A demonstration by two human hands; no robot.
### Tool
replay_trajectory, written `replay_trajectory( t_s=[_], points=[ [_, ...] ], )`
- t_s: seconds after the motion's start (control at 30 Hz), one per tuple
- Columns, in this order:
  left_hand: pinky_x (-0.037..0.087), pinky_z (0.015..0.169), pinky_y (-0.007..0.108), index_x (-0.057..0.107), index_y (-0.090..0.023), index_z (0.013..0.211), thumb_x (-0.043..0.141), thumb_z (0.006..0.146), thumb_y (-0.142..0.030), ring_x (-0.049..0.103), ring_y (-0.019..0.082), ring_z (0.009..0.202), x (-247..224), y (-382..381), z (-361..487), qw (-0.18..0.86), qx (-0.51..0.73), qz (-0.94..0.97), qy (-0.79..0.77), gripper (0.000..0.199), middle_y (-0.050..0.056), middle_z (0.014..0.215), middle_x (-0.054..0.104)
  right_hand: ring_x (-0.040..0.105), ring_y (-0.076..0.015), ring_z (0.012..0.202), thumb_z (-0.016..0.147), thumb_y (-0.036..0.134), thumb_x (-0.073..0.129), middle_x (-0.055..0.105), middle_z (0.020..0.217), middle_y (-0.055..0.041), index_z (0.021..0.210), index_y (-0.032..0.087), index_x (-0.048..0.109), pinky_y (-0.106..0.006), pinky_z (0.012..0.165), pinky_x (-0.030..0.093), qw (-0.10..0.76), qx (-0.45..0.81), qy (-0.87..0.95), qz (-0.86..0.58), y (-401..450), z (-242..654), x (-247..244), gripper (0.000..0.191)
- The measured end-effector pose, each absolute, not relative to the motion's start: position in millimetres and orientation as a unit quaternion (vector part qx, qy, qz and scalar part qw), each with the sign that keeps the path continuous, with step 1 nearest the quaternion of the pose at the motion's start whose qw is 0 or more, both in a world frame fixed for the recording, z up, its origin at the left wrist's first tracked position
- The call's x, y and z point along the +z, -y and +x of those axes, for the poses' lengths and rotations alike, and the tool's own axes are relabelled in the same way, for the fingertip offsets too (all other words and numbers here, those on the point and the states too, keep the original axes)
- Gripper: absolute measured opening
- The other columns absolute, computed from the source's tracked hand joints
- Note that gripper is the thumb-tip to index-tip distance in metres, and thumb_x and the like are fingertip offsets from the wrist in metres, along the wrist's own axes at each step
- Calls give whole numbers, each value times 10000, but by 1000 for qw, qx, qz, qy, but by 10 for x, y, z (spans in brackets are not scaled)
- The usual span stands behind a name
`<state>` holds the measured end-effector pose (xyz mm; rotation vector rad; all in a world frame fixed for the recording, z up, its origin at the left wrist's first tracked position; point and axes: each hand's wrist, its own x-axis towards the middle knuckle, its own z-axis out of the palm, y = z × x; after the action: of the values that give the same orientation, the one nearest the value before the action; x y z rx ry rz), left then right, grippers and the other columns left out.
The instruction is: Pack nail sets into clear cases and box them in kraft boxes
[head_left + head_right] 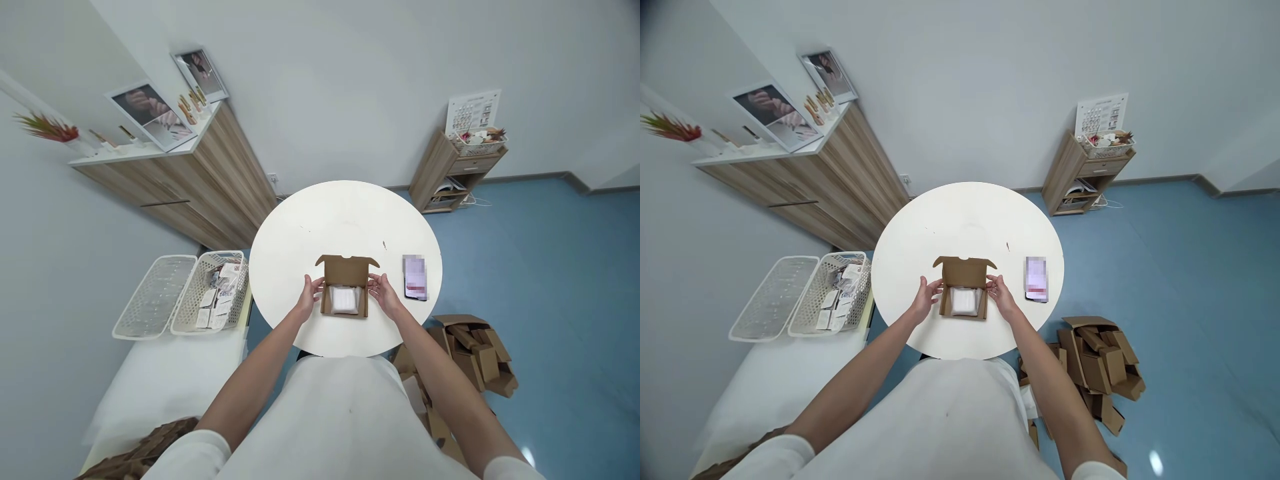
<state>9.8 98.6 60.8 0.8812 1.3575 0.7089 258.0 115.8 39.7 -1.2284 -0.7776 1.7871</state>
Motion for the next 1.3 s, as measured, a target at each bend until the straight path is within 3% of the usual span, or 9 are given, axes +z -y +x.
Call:
replay_trajectory(
  t_s=[0.2,0.33,0.47,0.6,0.83,0.97,1.07,1.17,1.3],
  points=[
    [386,809,335,292,-280,1320,-80,725,-683,433,226,1124,694,-902,6,670,282,375,-576,809,72,1255,449,502,-204,1003,747,703,200,583,952,-32,1141,302,530,-368,924,351,360,730,328,-480,-1029,2685,410,652],
    [383,840,362,358,-295,1284,-43,755,-666,434,223,1138,756,-846,-34,666,254,403,-574,761,62,1284,445,449,-209,1108,762,682,223,542,1148,-22,1107,314,561,-389,963,308,327,722,377,-479,-931,2729,498,608],
    [396,836,358,449,-317,1210,164,805,-625,448,218,1119,760,-785,-26,620,217,453,-603,582,30,1254,481,413,-212,1158,784,645,268,502,1223,-35,1143,298,536,-406,961,304,296,703,413,-498,-823,2728,561,567],
    [440,772,306,500,-249,1156,443,766,-523,527,206,984,663,-715,30,586,215,461,-631,480,74,1184,517,430,-223,1135,772,595,388,490,1228,-53,1165,281,511,-418,946,321,283,670,442,-525,-695,2672,521,519],
    [452,693,292,374,-201,1235,538,728,-379,570,148,749,405,-566,112,452,174,497,-720,562,113,1134,497,481,-204,1014,717,475,535,400,1202,-76,1258,271,394,-376,891,394,252,572,505,-596,-457,2510,274,595],
    [430,740,313,356,-175,1237,532,724,-392,569,176,804,318,-532,137,432,136,506,-734,584,123,1104,520,462,-198,1030,734,411,524,401,1172,-72,1331,281,253,-373,917,368,204,540,560,-594,-365,2443,192,669],
    [400,813,335,357,-173,1232,513,732,-410,534,218,952,305,-512,140,417,140,515,-735,575,127,1128,511,392,-222,1126,721,400,539,368,1233,-74,1352,281,191,-382,955,318,180,495,600,-602,-299,2433,196,731],
    [325,907,402,387,-190,1212,515,723,-415,401,275,1142,338,-470,121,352,147,557,-738,553,130,1229,438,314,-260,1194,701,427,559,320,1313,-80,1350,280,194,-413,968,277,173,438,620,-628,-225,2438,228,759],
    [227,972,452,375,-244,1225,534,708,-403,302,290,1220,396,-368,92,334,137,609,-706,564,98,1292,397,313,-271,1202,698,435,570,367,1313,-72,1321,290,258,-442,988,205,161,396,632,-646,-109,2375,242,711]
  ],
)
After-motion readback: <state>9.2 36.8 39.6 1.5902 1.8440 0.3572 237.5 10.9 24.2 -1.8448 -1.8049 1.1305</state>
